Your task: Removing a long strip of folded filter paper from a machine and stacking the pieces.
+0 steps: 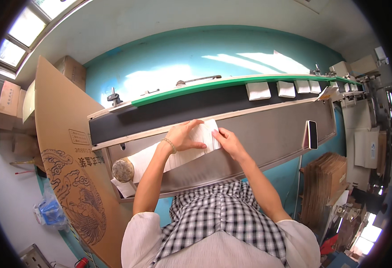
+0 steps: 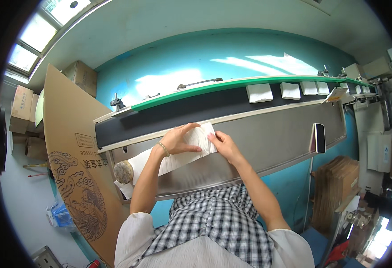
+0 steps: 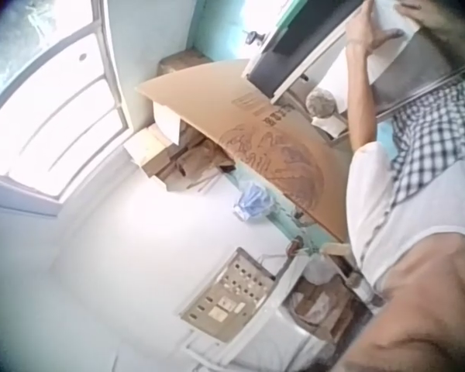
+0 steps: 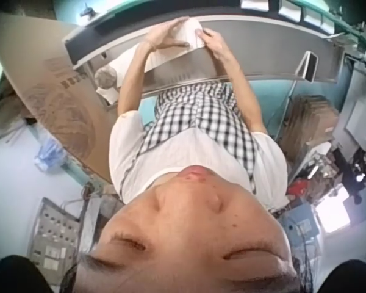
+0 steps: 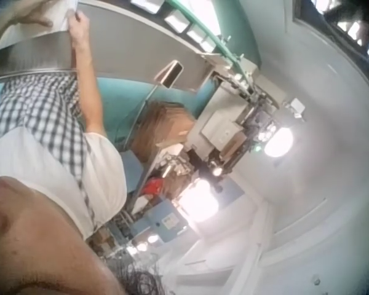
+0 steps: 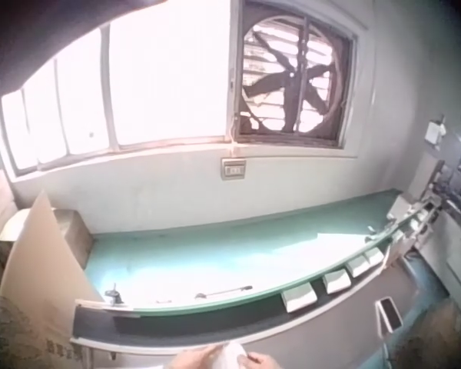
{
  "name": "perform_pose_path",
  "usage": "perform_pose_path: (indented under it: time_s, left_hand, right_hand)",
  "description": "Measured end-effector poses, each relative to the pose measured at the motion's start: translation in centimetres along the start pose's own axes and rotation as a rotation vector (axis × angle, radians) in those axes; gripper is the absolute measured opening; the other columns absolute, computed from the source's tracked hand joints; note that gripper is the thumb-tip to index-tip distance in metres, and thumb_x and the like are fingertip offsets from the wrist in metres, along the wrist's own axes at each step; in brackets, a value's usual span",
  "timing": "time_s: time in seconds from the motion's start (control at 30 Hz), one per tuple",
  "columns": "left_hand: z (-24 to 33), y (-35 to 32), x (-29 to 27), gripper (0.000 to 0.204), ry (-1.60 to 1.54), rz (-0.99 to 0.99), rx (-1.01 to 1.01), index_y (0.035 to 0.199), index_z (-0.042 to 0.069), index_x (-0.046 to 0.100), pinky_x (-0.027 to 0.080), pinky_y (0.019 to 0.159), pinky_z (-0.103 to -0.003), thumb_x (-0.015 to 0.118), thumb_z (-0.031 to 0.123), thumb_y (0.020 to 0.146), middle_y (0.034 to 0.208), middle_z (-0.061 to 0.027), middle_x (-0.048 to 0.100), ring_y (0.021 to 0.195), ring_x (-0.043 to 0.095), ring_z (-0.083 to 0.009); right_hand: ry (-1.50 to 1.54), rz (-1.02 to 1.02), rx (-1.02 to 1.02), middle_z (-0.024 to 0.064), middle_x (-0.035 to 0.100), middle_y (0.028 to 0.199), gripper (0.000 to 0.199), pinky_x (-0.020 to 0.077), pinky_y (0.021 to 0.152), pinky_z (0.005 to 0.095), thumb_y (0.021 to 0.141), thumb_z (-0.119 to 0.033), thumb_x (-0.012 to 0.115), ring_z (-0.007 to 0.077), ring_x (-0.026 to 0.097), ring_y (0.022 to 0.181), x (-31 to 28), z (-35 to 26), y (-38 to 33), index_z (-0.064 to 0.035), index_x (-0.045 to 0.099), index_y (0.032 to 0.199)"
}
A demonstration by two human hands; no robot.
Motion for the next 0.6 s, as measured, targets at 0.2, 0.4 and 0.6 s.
perform_pose_path:
  time_s: [0.2,0.4,0.6]
  left_hand:
    - [0.4,0.1,-0.2,0.079,-0.011,0.021,0.027,0.131,0.014,0.055,0.050,0.098,-0.043,0.086,0.051,0.069,0.122,-0.0207,0.065,0.115,0.062,-0.0394]
    - [0.0,-0.5,-0.4,0.083,0.015,0.016,0.007,0.134,0.015,0.054,0.050,0.098,-0.043,0.086,0.053,0.068,0.124,-0.0194,0.065,0.115,0.063,-0.0381]
    - [-0.6,-1.5,-0.7,0.087,0.059,0.033,0.008,0.137,0.017,0.053,0.050,0.099,-0.042,0.085,0.055,0.066,0.129,-0.0170,0.064,0.116,0.063,-0.0356]
  right_hand:
    - [0.244,0.170,-0.134,0.0084,0.070,0.099,0.029,0.0529,0.069,0.0263,0.100,-0.019,0.063,0.0112,0.066,0.082,-3.7,0.4,4.4,0.0017,0.058,0.119]
    - [-0.080,0.062,-0.226,0.0039,0.069,0.097,0.032,0.0524,0.071,0.0249,0.101,-0.025,0.063,0.0108,0.064,0.080,1.5,0.2,0.7,-0.0042,0.060,0.124]
    - [0.262,0.002,0.076,0.0072,0.071,0.097,0.033,0.0537,0.076,0.0293,0.095,-0.020,0.070,0.0134,0.066,0.087,1.1,1.5,0.5,0.0032,0.064,0.117]
Point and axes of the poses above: each hand's wrist, its own y-axis towards the middle knuckle, its own x-axis out of the palm, z = x × y, the point moved 5 cm from there along y, towards the middle knuckle
